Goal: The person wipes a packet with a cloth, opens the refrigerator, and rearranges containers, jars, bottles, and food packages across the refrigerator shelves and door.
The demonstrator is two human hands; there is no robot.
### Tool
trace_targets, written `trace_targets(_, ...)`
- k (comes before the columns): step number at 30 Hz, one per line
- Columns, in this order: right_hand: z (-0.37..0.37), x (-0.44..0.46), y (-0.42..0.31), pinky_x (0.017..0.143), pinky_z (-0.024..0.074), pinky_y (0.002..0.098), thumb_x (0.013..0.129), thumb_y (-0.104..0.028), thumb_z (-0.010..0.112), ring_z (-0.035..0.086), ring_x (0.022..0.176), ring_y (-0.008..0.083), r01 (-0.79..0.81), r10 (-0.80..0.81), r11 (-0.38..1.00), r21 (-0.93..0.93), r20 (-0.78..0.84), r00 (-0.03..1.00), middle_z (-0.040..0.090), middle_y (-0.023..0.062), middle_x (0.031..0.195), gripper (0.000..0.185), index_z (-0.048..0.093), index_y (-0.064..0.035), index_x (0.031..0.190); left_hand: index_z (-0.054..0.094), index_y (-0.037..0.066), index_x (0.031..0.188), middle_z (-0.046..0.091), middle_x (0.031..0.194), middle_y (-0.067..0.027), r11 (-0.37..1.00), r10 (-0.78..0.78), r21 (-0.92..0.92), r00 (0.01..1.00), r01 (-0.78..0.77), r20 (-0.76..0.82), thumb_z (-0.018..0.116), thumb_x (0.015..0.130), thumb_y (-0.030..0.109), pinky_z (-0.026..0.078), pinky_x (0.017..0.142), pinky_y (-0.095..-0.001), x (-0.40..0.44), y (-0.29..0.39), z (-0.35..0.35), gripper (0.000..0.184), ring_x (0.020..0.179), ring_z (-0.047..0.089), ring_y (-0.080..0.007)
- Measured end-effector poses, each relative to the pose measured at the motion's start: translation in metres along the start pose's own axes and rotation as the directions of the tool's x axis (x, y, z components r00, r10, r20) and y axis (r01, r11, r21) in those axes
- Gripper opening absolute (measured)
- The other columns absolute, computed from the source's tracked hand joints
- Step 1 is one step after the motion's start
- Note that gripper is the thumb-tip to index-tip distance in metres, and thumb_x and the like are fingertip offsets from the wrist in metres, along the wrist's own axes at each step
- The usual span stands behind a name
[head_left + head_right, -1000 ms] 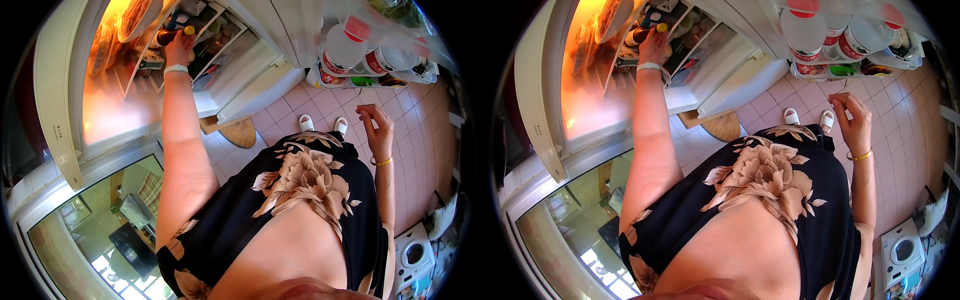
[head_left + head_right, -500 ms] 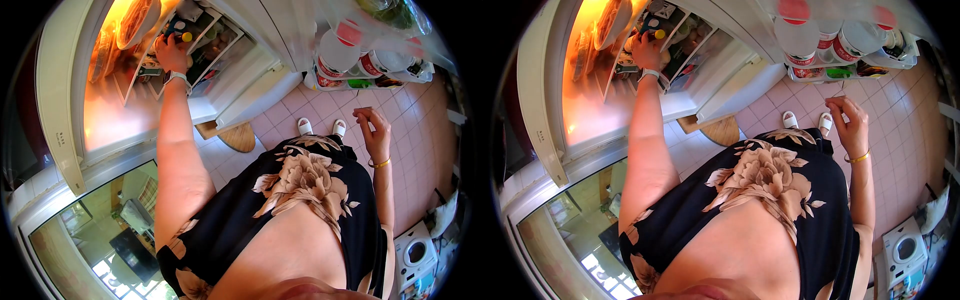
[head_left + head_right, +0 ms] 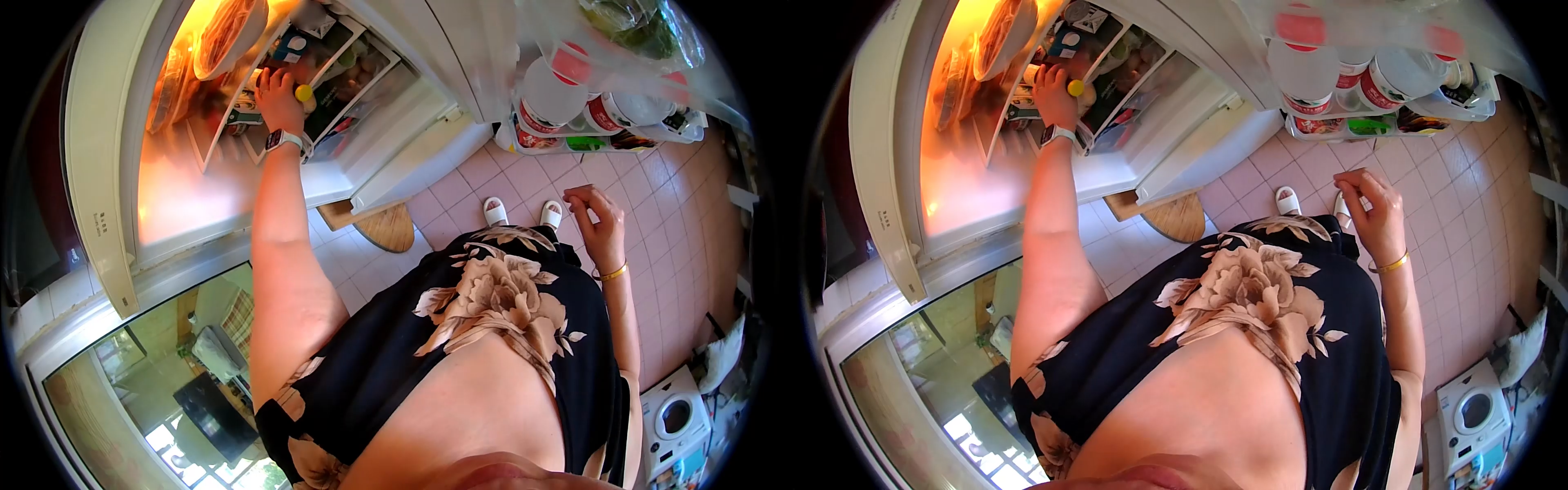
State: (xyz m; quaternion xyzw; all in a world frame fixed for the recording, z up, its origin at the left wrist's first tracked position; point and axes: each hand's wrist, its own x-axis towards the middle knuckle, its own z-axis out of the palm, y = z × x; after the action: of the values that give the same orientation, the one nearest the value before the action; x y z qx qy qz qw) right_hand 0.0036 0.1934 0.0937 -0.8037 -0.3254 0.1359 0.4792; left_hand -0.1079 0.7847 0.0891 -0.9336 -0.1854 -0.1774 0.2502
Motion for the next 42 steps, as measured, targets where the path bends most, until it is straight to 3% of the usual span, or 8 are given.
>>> trace_targets(14,0.076,0.081,-0.053,0.070,0.0554,0.0348,0.091,-0.014,0.070,0.070,0.082,0.0249,0.218,-0.302,0.942,0.255,0.363,0.881,0.071,0.0099,0.101,0.036,0.062,-0.0066,0.125,0.061,0.008,0.095,0.070,0.119,-0.0115,0.640,-0.190,-0.767,0.977,0.049,-0.096,0.068,0.079,-0.007,0.041,0.109,-0.0494,-0.049,0.096,-0.180,0.023,0.127,0.055,-0.0416)
trace_targets(17,0.106,0.099,-0.066,0.075,0.0569,0.0344,0.096,-0.031,0.067,0.071,0.088,0.0233,0.009,-0.215,0.919,0.393,0.485,0.848,0.071,0.0121,0.109,0.045,0.057,-0.0054,0.131,0.061,0.008,0.094,0.070,0.119,-0.0109,0.614,-0.055,-0.789,0.996,-0.027,-0.077,0.069,0.079,-0.006,0.041,0.109,-0.0488,-0.055,0.113,-0.229,0.021,0.129,0.054,-0.0413)
trace_targets(19,0.114,0.108,-0.078,0.081,0.0578,0.0365,0.097,-0.055,0.059,0.070,0.096,0.0239,-0.671,-0.059,0.518,0.531,0.804,0.591,0.070,0.0165,0.113,0.063,0.054,-0.0033,0.134,0.062,0.008,0.093,0.071,0.118,-0.0105,0.621,0.075,-0.773,0.991,-0.131,-0.109,0.071,0.079,-0.006,0.043,0.108,-0.0481,-0.063,0.126,-0.242,0.022,0.131,0.053,-0.0408)
trace_targets(22,0.144,0.103,-0.074,0.085,0.0575,0.0391,0.095,-0.068,0.053,0.068,0.102,0.0253,-0.834,-0.114,0.170,0.525,0.851,0.513,0.068,0.0186,0.117,0.078,0.050,-0.0032,0.137,0.064,0.012,0.092,0.067,0.120,-0.0090,0.564,0.185,-0.806,0.979,-0.177,-0.086,0.075,0.074,0.000,0.048,0.102,-0.0465,-0.075,0.149,-0.249,0.024,0.131,0.053,-0.0395)
trace_targets(27,0.170,0.099,-0.068,0.091,0.0544,0.0362,0.098,-0.051,0.060,0.064,0.107,0.0195,-0.763,-0.084,-0.215,0.610,0.767,0.637,0.065,0.0068,0.114,0.053,0.053,-0.0103,0.131,0.067,0.013,0.098,0.058,0.117,-0.0097,0.483,0.330,-0.853,0.943,-0.197,-0.031,0.074,0.072,0.004,0.052,0.096,-0.0444,-0.100,0.181,-0.230,0.028,0.124,0.056,-0.0371)
trace_targets(34,0.174,0.127,-0.033,0.073,0.0564,0.0327,0.095,-0.039,0.069,0.066,0.087,0.0151,-0.822,0.024,-0.022,0.569,0.822,0.569,0.067,0.0043,0.094,0.037,0.062,-0.0088,0.114,0.059,0.010,0.120,0.057,0.129,-0.0119,0.465,0.397,-0.862,0.918,-0.200,0.002,0.070,0.074,-0.003,0.048,0.103,-0.0450,-0.090,0.170,-0.202,0.049,0.123,0.055,-0.0372)
trace_targets(37,0.168,0.132,-0.014,0.069,0.0583,0.0329,0.087,-0.042,0.076,0.066,0.076,0.0172,-0.819,0.124,0.121,0.561,0.810,0.573,0.067,0.0064,0.094,0.048,0.059,-0.0076,0.114,0.052,0.005,0.130,0.058,0.134,-0.0134,0.429,0.137,-0.897,0.973,0.111,0.186,0.062,0.082,-0.005,0.047,0.105,-0.0401,-0.070,0.141,-0.179,0.050,0.125,0.057,-0.0265)
trace_targets(42,0.147,0.119,0.004,0.071,0.0577,0.0334,0.085,-0.044,0.077,0.065,0.085,0.0168,-0.769,0.161,0.428,0.475,0.797,0.582,0.064,0.0087,0.095,0.058,0.055,-0.0035,0.120,0.046,0.004,0.136,0.059,0.128,-0.0156,-0.504,-0.297,-0.791,0.790,0.348,0.537,0.056,0.100,0.019,0.049,0.103,-0.0475,0.031,0.092,-0.070,0.041,0.118,0.059,-0.0308)
